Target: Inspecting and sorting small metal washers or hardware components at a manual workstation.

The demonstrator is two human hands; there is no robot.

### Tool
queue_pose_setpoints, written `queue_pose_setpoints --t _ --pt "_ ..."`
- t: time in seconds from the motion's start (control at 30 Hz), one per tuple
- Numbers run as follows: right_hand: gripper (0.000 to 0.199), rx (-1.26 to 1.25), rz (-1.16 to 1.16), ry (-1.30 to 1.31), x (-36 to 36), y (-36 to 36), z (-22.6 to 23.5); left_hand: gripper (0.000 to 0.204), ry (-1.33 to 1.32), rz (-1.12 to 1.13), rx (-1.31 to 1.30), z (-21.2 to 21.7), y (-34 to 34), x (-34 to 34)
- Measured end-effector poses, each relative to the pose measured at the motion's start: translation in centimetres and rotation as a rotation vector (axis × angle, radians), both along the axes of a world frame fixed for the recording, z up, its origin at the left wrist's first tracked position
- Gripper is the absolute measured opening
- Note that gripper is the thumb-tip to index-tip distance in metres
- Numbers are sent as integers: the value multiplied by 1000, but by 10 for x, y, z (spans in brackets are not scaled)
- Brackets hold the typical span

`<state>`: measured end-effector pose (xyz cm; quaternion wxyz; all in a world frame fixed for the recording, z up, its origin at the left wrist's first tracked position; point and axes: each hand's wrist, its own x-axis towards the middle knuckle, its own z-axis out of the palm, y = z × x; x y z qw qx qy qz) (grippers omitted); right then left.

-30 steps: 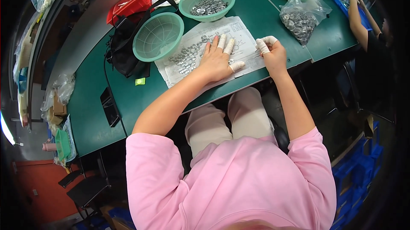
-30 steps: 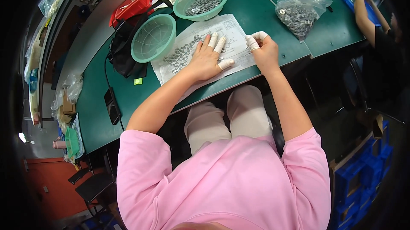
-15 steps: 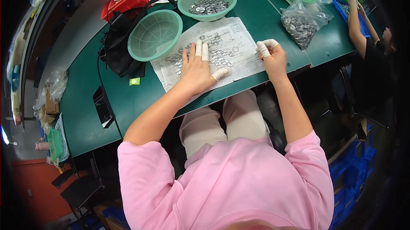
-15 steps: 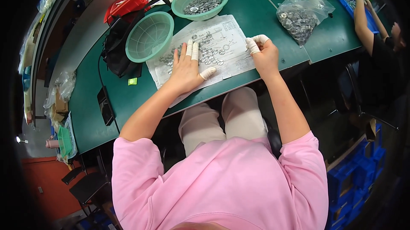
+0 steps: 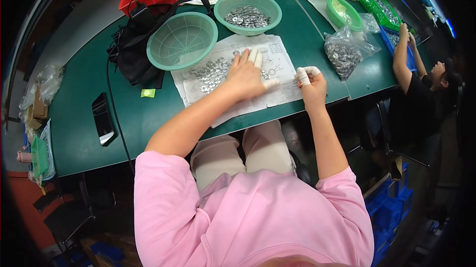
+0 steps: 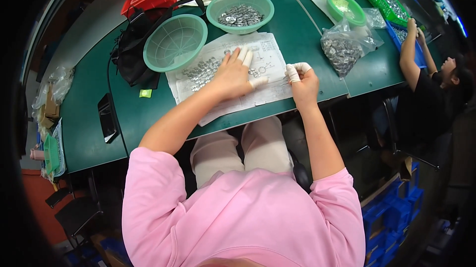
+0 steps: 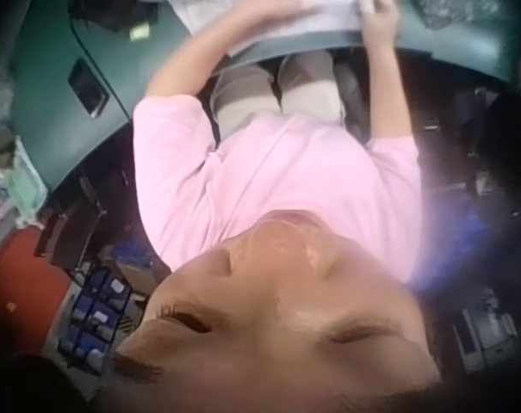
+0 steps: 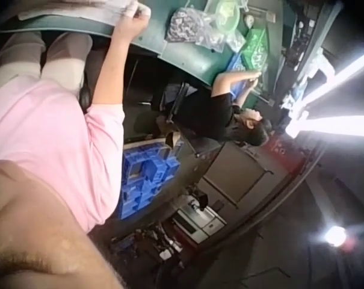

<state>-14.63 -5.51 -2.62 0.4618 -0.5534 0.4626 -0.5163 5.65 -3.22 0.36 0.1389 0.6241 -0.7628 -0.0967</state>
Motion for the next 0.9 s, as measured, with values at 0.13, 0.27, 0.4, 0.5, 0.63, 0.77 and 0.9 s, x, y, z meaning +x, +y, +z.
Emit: queue_pose_setpoints --t 0.13,0.27,0.4,0.5,0.63,0.77,0.9 --pt "14 1 -14 -15 -2 2 -3 94 41 -131 -25 -14 27 -12" --pt "13 -13 -38 11 -1 2 2 85 -65 -97 -32 -9 26 -15" --pt "10 9 -37 17 -1 6 4 77 34 -100 -191 -16 18 -9" --pt "9 8 -25 64 2 7 8 53 79 -96 -260 -17 14 -9" --pt "9 -41 23 167 19 11 29 29 184 -105 -240 -10 6 -2" --pt "10 -43 85 243 39 1 23 15 255 -40 -174 -9 -4 6" --pt "10 -4 100 250 43 0 10 12 349 -70 -122 -9 -5 11"
